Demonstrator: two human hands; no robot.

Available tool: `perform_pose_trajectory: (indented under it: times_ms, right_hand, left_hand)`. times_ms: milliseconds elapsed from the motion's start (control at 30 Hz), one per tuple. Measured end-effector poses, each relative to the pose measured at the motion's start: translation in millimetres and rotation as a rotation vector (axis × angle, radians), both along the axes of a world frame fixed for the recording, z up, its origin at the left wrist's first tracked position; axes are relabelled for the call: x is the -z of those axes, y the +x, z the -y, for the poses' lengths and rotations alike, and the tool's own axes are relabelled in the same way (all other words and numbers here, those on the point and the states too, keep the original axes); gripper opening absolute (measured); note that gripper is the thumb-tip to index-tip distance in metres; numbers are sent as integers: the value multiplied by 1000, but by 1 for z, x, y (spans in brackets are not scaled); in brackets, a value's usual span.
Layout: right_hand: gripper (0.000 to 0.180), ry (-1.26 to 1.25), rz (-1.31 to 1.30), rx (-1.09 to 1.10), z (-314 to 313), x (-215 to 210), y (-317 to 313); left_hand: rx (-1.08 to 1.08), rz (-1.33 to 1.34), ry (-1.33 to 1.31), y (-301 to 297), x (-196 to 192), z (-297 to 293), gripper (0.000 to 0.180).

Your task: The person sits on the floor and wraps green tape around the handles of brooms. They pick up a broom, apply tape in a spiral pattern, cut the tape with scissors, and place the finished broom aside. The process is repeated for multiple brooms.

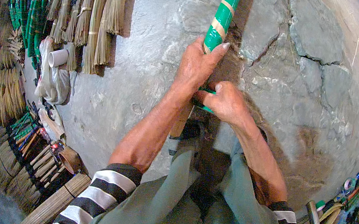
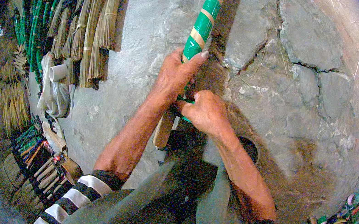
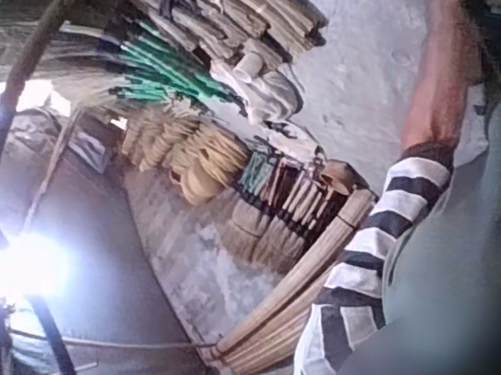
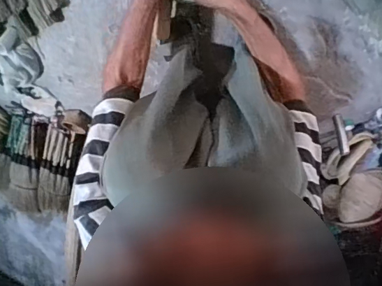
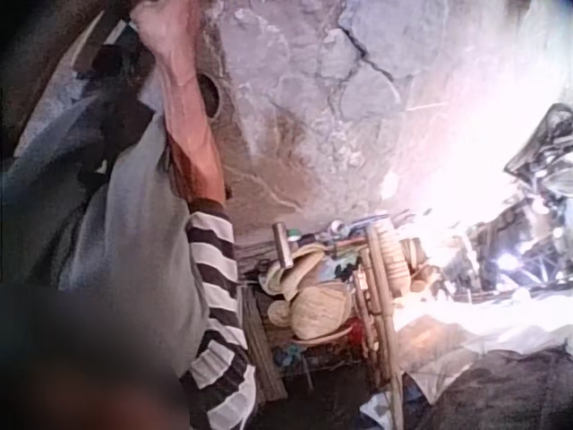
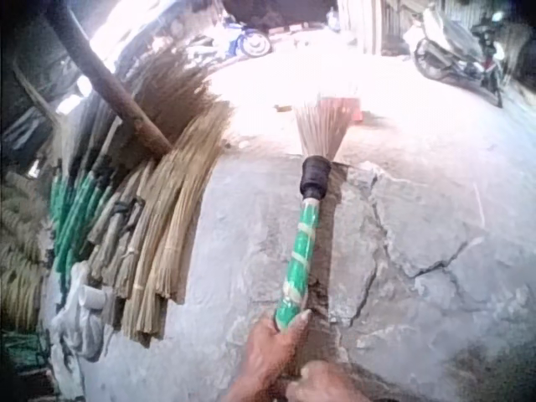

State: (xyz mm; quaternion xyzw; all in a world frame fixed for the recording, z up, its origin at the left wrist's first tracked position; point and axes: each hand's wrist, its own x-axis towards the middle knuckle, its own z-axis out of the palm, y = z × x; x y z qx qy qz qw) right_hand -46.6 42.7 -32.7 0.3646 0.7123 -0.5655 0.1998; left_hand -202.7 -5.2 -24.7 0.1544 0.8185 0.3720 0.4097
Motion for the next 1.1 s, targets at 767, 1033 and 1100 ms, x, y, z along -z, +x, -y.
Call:
perform_pose_trajectory:
  times_ms: [767,1033,1100]
  right_hand:
    - [41,-398,-264,250,11,-8,26]
    - [52,-18,-20,75,12,-11,19]
    - [52,-4,-23,88,14,-6,17]
  left_hand:
    - [60,402,143,-12,-4,0,49]
    - [-16,181,81,-13,-15,-10,49]
    - [74,5,31,-2,-9,-3,47]
